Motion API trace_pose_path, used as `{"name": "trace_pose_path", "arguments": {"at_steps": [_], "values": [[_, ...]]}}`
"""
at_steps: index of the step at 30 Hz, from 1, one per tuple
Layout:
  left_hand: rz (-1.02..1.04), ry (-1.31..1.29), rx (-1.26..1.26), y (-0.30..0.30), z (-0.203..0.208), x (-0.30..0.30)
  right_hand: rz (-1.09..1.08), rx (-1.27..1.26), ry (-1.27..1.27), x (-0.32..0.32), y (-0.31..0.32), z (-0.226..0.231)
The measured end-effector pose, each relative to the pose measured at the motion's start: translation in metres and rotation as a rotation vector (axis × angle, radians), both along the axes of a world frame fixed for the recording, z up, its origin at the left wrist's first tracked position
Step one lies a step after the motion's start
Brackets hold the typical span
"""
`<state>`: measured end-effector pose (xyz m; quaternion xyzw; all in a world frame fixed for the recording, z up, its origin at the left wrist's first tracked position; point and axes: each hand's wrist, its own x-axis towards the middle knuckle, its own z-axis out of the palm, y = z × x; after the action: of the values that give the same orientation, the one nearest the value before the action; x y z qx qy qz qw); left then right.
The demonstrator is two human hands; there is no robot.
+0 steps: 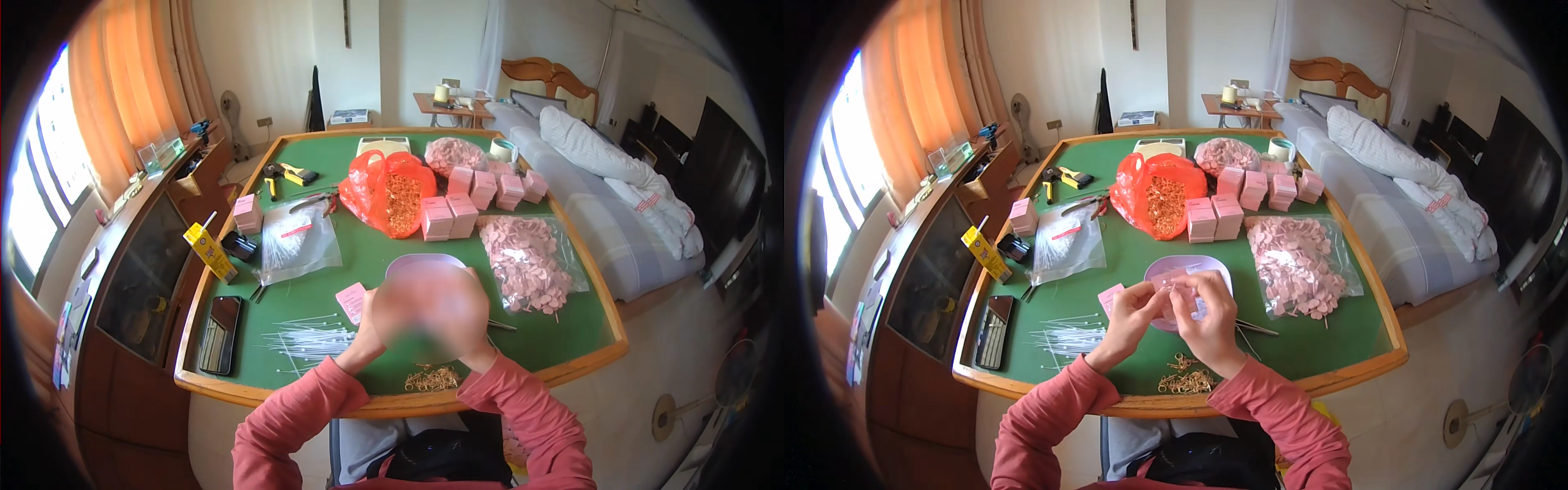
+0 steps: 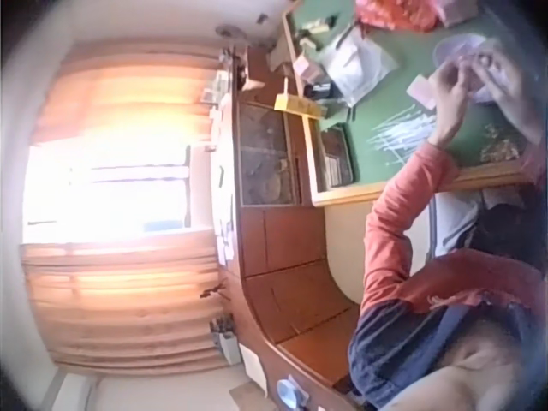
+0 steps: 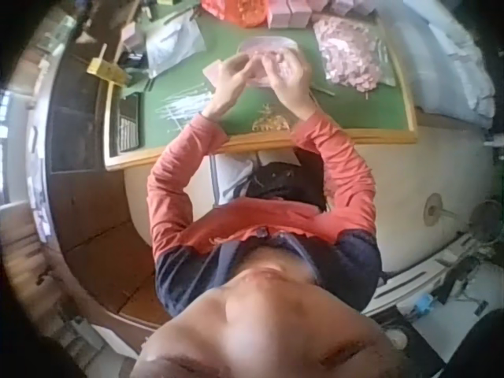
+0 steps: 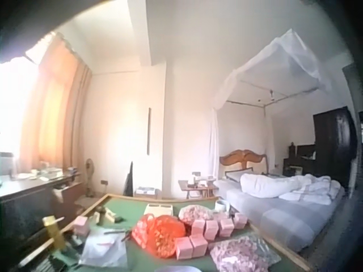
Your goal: The person attaches metal charms onto display cards using plastic fasteners and trims off the excess fasteners with clippers.
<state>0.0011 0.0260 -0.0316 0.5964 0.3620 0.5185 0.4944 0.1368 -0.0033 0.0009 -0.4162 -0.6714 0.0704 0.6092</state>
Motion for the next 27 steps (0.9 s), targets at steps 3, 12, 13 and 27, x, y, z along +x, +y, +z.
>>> {"name": "trace_pose_path", "arguments": {"at_steps": [3, 12, 13, 27], "values": [[-0.02, -0.047, -0.027, -0.002, 0.003, 0.003, 0.13, -0.073, 0.061, 0.005, 0.006, 0.0], [0.03, -0.061, -0.035, 0.001, 0.001, 0.0, 0.469, -0.711, 0.055, 0.024, 0.022, 0.019], [0.042, -0.022, -0.025, 0.0, 0.005, -0.001, 0.467, -0.72, 0.058, 0.024, 0.022, 0.017], [0.11, 0.073, 0.058, -0.004, 0.008, -0.001, 0.437, -0.692, -0.051, 0.023, 0.025, 0.013]]}}
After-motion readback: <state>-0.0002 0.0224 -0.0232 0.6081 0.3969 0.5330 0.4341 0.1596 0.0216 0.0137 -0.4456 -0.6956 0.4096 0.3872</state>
